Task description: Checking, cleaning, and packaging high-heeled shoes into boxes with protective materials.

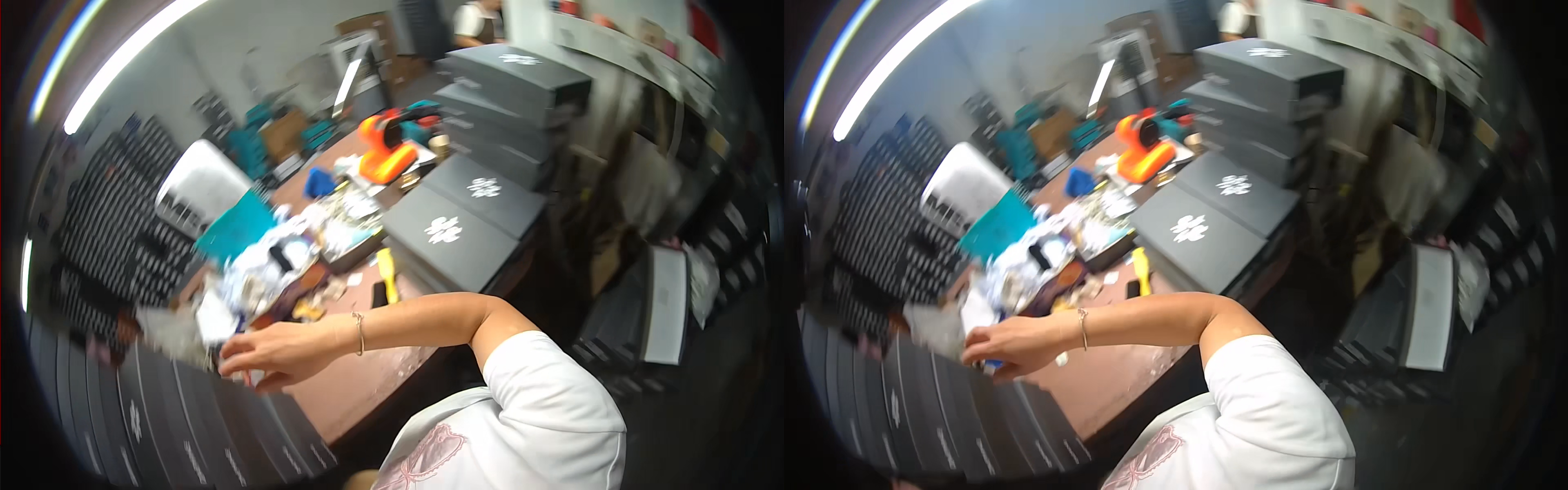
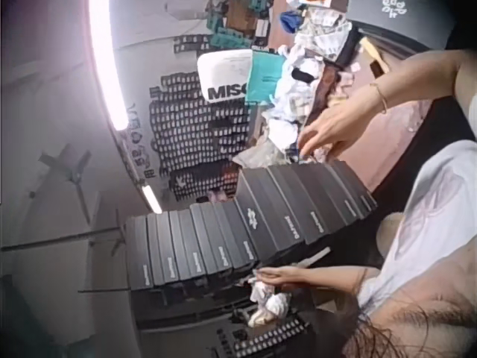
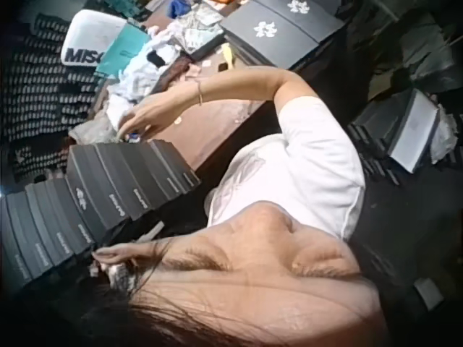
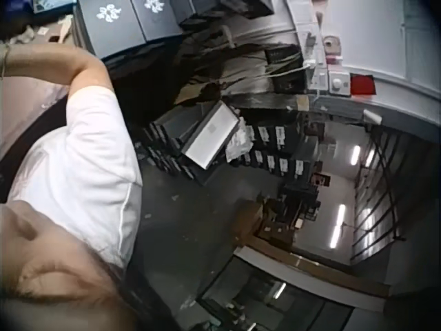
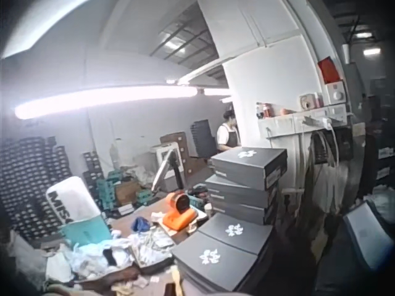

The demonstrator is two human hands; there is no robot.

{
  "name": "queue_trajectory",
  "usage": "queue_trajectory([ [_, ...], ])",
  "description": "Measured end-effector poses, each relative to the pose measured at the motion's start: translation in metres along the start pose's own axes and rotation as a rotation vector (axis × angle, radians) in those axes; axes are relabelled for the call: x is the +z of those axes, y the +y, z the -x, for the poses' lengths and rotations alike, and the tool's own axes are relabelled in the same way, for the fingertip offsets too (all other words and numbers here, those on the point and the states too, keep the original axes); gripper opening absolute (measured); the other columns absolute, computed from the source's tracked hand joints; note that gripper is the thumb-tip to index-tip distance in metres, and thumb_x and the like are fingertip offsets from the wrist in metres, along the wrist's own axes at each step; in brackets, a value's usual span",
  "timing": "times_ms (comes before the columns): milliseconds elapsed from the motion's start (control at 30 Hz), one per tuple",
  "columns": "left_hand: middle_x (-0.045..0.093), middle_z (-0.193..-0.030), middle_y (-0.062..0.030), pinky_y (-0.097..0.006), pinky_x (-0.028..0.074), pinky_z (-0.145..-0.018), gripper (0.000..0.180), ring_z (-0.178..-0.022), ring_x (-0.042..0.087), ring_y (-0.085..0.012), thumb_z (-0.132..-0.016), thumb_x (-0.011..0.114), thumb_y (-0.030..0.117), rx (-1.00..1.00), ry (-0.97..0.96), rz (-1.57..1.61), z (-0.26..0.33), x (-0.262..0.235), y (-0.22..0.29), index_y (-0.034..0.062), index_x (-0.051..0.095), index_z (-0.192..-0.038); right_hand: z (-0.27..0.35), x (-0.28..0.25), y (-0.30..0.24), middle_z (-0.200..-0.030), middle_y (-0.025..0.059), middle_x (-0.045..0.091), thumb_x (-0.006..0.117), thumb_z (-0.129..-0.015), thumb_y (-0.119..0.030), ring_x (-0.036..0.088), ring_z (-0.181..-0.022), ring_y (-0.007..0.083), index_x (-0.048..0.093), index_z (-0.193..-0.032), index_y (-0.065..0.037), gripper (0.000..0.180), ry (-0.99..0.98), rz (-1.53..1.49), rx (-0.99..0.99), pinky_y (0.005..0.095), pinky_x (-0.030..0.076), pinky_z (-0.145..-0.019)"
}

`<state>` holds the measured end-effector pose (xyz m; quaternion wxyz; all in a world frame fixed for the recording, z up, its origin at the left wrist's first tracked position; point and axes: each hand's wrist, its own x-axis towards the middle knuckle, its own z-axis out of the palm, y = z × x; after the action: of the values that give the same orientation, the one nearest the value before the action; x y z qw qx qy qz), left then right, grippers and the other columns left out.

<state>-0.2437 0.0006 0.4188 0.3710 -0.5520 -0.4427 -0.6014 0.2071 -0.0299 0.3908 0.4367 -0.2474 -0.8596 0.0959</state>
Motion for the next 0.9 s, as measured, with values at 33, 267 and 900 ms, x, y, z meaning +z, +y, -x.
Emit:
queue_trajectory([
  [33, 0.045, -0.138, -0.0219, -0.044, 0.031, -0.109, 0.044, -0.126, 0.043, -0.0318, -0.103, 0.031, 0.026, -0.131, -0.189, 0.289, 0.015, 0.013, -0.055, -0.0026, 0.043, -0.134, -0.014, 0.018, 0.0, -0.127, 0.0184, 0.046, 0.068, -0.084, -0.025, 0.055, -0.108, 0.0379, 0.046, -0.129, -0.008, 0.053, 0.034, -0.051, -0.014, 0.0424, 0.049, -0.086],
  [267, 0.055, -0.121, -0.0075, -0.032, 0.035, -0.099, 0.035, -0.111, 0.049, -0.0185, -0.097, 0.055, 0.026, -0.684, -0.305, 0.456, 0.026, 0.046, -0.058, 0.0038, 0.055, -0.125, -0.101, 0.098, 0.013, -0.13, 0.0172, 0.051, 0.057, -0.094, -0.032, 0.052, -0.118, 0.0278, 0.038, -0.14, -0.009, 0.055, 0.017, -0.58, 0.554, 0.0353, 0.044, -0.097],
  [900, 0.026, -0.149, -0.0248, -0.043, 0.019, -0.112, 0.051, -0.141, 0.023, -0.0338, -0.093, 0.048, 0.042, -0.603, -1.039, 1.178, 0.164, 0.054, 0.205, 0.0011, 0.05, -0.124, 0.116, 0.062, 0.015, -0.123, 0.0146, 0.057, 0.054, -0.088, -0.049, 0.059, -0.108, 0.0219, 0.049, -0.129, -0.002, 0.063, 0.538, -1.3, 1.248, 0.0354, 0.049, -0.091],
])
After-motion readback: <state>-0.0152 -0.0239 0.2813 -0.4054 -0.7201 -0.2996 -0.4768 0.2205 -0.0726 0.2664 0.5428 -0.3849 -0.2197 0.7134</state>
